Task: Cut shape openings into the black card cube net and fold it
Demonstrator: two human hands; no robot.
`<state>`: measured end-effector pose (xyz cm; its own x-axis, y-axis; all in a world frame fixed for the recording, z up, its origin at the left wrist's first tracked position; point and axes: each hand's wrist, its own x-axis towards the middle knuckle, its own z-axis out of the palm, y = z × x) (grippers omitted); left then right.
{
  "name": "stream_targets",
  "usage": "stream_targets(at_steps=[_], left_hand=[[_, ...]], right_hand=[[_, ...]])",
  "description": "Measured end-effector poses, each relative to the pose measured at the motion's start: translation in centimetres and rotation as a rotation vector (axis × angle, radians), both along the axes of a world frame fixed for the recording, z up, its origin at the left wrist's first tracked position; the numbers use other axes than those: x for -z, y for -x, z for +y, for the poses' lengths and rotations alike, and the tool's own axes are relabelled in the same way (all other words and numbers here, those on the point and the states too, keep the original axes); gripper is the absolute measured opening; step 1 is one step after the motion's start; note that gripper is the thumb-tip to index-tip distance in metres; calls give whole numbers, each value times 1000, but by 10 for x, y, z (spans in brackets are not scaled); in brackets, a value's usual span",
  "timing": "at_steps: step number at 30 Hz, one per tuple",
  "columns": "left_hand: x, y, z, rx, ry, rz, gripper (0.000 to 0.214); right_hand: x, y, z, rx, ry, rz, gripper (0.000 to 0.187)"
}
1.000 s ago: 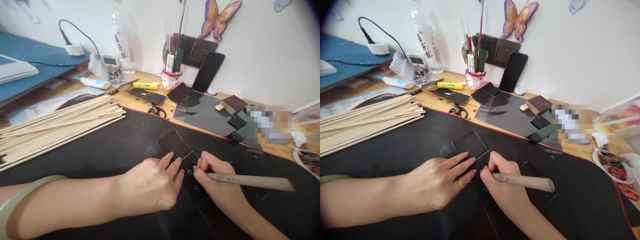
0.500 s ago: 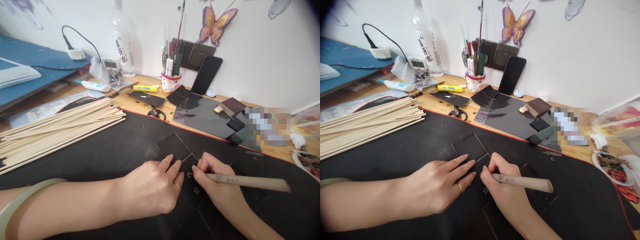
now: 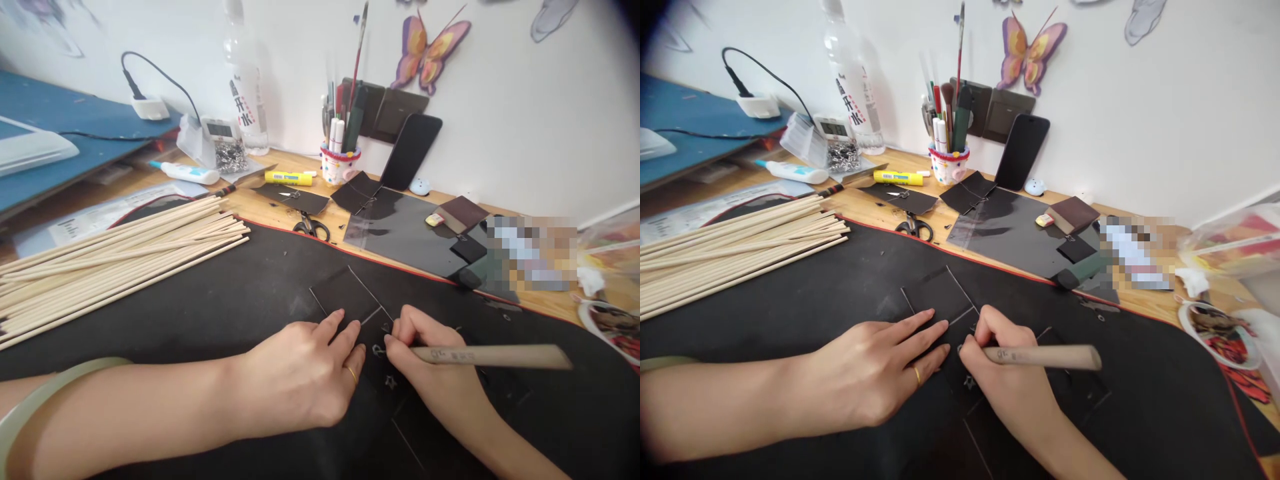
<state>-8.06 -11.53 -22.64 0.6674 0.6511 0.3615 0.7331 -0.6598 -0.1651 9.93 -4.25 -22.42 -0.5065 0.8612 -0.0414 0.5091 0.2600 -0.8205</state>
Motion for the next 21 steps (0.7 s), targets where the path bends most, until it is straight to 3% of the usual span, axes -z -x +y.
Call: stream_targets(at_steps=[3, 5, 8, 11, 17, 21], left_hand=[[-1, 3, 1, 26, -21, 13, 26], [-5, 2, -2, 67, -44, 6, 26], [-16, -8, -11, 124, -15, -66, 27], [-20, -26, -26, 180, 117, -61, 36], [1, -56, -43, 111, -17, -82, 35], [2, -56, -46, 143, -50, -65, 28]], right_hand=[[-4, -2, 12, 113, 72, 233, 31], [-11, -6, 21, 163, 35, 253, 28], [-22, -16, 32, 125, -117, 98, 18], [-23, -29, 38, -8, -268, -21, 11], [-6, -58, 37, -271, -665, -293, 20], [1, -70, 26, -249, -855, -530, 24]])
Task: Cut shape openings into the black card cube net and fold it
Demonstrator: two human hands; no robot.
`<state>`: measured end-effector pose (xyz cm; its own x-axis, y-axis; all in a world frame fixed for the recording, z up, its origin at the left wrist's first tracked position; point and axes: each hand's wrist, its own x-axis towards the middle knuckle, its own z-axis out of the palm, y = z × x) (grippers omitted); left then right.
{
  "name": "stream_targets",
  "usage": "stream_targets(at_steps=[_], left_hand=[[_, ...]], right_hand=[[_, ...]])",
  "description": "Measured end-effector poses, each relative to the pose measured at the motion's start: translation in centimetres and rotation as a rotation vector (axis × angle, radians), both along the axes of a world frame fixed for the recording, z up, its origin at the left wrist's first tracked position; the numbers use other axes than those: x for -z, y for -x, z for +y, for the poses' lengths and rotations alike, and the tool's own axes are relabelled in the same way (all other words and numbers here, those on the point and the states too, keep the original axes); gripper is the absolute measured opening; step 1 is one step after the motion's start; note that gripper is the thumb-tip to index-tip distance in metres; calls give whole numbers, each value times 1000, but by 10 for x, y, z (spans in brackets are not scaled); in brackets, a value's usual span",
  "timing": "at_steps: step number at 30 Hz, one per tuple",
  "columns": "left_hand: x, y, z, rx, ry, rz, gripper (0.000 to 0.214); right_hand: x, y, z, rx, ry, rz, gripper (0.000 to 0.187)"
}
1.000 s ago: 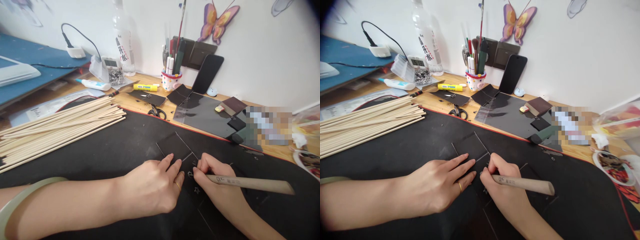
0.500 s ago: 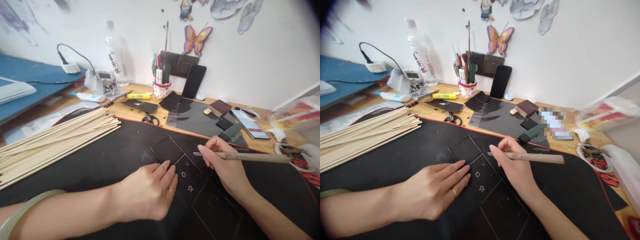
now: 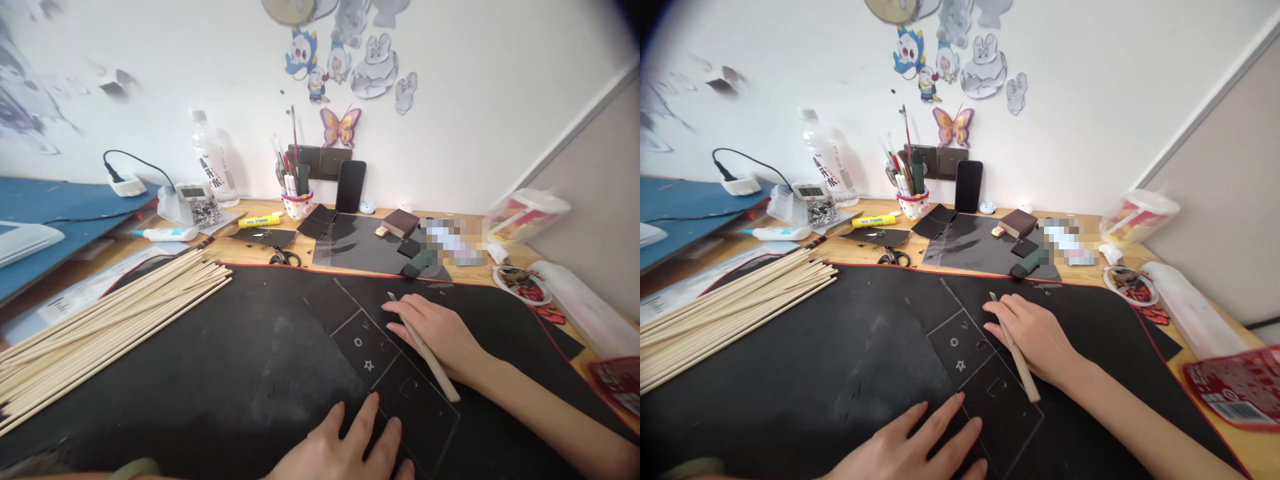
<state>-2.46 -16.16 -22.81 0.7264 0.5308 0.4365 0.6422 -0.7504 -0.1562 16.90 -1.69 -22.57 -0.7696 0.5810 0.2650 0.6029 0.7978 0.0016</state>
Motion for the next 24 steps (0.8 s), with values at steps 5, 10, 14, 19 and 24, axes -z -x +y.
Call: stream_targets(at_steps=[5, 10, 14, 19, 24], left_hand=[[-16, 29, 10, 20, 94, 81, 27], [-29, 87, 36, 13, 393, 84, 26], [-43, 109, 53, -9, 495, 113, 46], [-48, 78, 71, 14, 433, -9, 34], [-24, 49, 78, 15, 297, 75, 23]], right_hand=[[-9, 1, -19, 276, -3, -29, 26], [-37, 7, -29, 298, 195, 57, 24], [-51, 20, -20, 357, 398, 291, 33], [-47, 47, -8, 395, 845, 489, 32], [-33, 61, -2, 339, 936, 575, 15]])
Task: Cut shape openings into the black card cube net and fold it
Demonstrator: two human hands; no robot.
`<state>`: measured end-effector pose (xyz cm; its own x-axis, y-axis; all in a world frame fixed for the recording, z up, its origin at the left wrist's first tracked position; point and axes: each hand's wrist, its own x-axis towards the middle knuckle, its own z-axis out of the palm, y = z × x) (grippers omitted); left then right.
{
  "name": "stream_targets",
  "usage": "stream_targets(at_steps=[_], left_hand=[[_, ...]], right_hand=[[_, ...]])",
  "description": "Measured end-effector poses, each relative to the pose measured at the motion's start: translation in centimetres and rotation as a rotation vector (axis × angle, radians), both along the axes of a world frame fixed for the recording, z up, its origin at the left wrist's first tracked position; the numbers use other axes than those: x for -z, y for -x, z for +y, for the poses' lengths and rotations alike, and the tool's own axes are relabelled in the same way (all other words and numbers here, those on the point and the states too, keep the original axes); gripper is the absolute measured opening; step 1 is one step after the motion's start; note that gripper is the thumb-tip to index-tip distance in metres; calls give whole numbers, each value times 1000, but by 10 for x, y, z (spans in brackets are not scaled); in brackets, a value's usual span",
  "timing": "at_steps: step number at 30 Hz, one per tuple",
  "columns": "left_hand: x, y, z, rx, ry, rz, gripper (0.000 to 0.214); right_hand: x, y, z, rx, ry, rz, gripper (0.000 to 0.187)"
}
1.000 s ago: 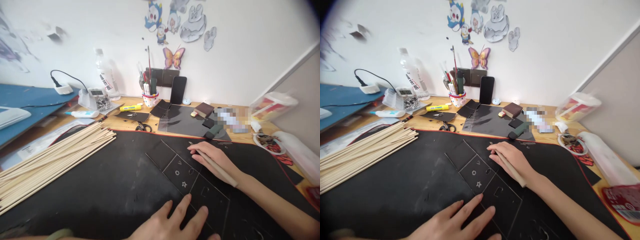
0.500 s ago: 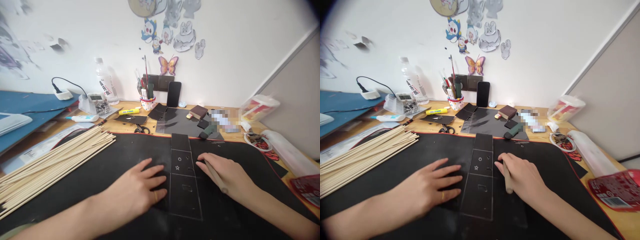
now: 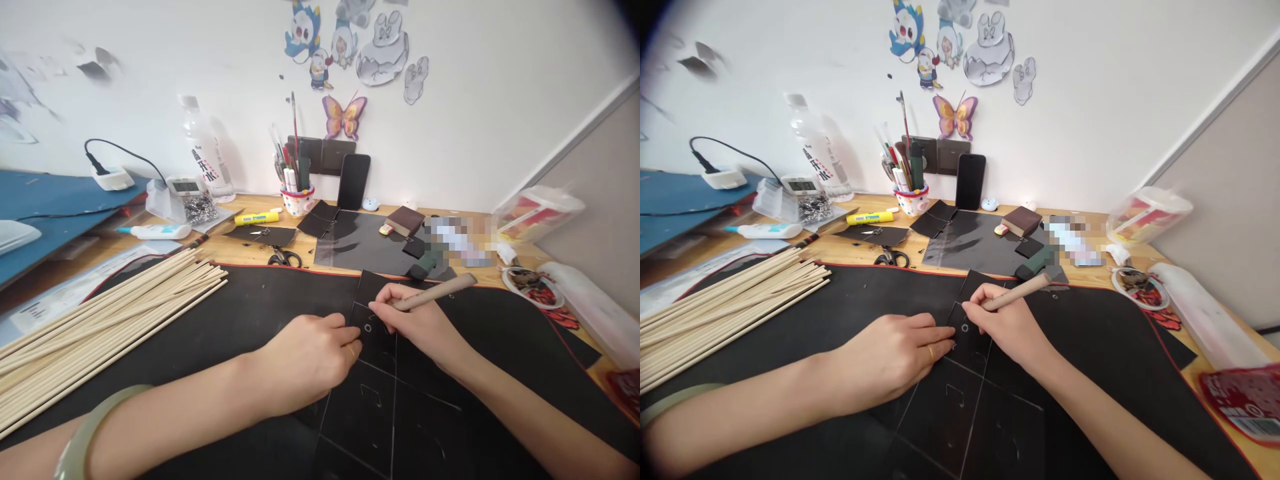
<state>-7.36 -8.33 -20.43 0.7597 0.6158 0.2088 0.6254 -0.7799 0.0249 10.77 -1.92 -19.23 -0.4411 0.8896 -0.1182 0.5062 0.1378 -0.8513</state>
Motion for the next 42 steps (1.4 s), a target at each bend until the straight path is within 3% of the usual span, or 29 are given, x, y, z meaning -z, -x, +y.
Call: stream_targets(at_steps=[4, 15, 21, 37, 42], left_hand=[[12, 0, 0, 3, -60, 33, 20], [14, 0, -1, 13, -77, 53, 18], [17, -2, -2, 10, -94, 56, 18], [19, -2, -2, 2, -102, 20, 16], [18, -2, -3, -11, -101, 24, 18]], right_hand=[[12, 0, 5, -38, 1, 64, 17], [27, -1, 0, -16, -180, -78, 25], [27, 3, -1, 20, -237, -109, 26], [26, 11, -3, 92, -209, -142, 26], [30, 11, -5, 77, -285, -119, 28]])
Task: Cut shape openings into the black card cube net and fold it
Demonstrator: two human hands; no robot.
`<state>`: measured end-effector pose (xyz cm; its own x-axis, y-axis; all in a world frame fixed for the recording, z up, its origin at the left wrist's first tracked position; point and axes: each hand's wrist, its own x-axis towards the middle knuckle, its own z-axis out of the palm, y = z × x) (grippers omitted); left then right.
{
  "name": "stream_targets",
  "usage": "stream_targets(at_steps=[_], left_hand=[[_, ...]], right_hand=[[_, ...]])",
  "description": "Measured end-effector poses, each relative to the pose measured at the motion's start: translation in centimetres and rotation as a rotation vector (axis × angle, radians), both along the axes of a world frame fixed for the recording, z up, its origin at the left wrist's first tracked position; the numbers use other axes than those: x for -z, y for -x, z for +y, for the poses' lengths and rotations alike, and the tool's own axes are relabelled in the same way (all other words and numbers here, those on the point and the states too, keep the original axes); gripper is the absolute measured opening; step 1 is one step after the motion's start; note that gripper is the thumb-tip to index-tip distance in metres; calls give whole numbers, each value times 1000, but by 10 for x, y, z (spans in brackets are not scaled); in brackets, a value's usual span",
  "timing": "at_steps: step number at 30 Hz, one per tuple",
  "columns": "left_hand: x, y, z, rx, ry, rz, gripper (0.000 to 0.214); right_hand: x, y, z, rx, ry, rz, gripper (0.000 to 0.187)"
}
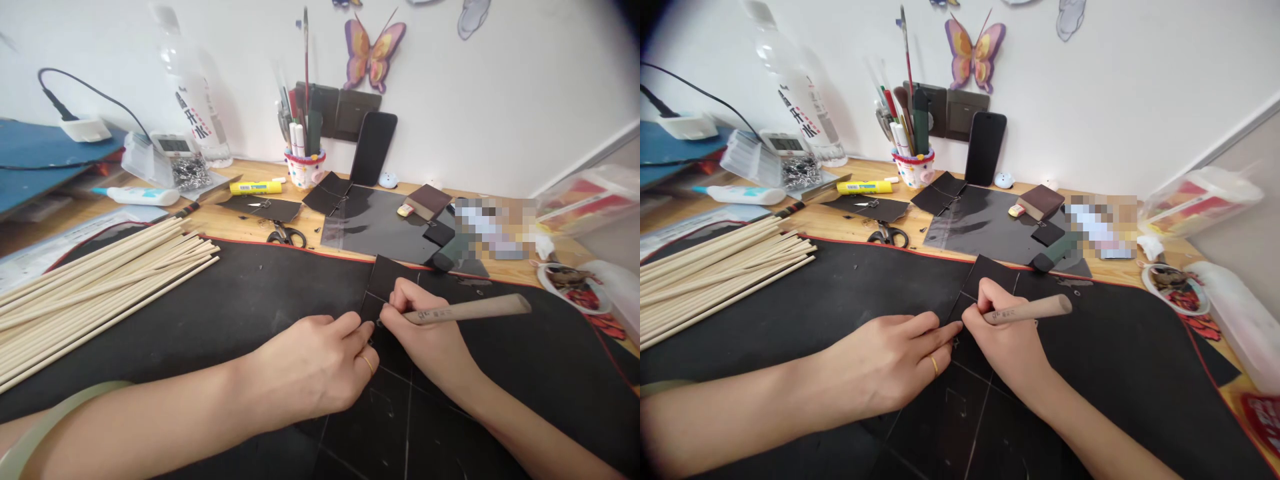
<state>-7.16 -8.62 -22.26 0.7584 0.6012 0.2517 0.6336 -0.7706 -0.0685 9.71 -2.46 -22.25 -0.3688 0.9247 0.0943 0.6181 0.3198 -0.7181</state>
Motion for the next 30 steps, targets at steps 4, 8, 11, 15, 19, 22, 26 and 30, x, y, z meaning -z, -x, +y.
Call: stream_targets(at_steps=[4, 8, 11, 15, 19, 22, 26, 30], left_hand=[[-1, 0, -1, -6, 3, 8, 17], [-1, 0, 0, -15, 14, 18, 18], [-1, 0, 0, -21, 24, 26, 19], [-1, 0, 0, -16, 33, 31, 19], [-2, 0, -1, -15, 42, 36, 19], [-2, 0, -1, -12, 38, 33, 19], [-1, -1, 0, -7, 20, 32, 20], [0, 0, 0, -2, 12, 32, 18]], right_hand=[[1, -2, 0, 3, -11, -9, 27], [0, -2, 1, -6, -26, -25, 27], [1, -2, 2, -13, -34, -30, 27], [1, -3, 1, -23, -39, -30, 28], [0, -3, 1, -32, -31, -38, 28], [-1, -2, 0, -32, -20, -26, 29], [-1, -3, 0, -6, 6, 18, 28], [-2, -3, 0, 10, 35, 46, 28]])
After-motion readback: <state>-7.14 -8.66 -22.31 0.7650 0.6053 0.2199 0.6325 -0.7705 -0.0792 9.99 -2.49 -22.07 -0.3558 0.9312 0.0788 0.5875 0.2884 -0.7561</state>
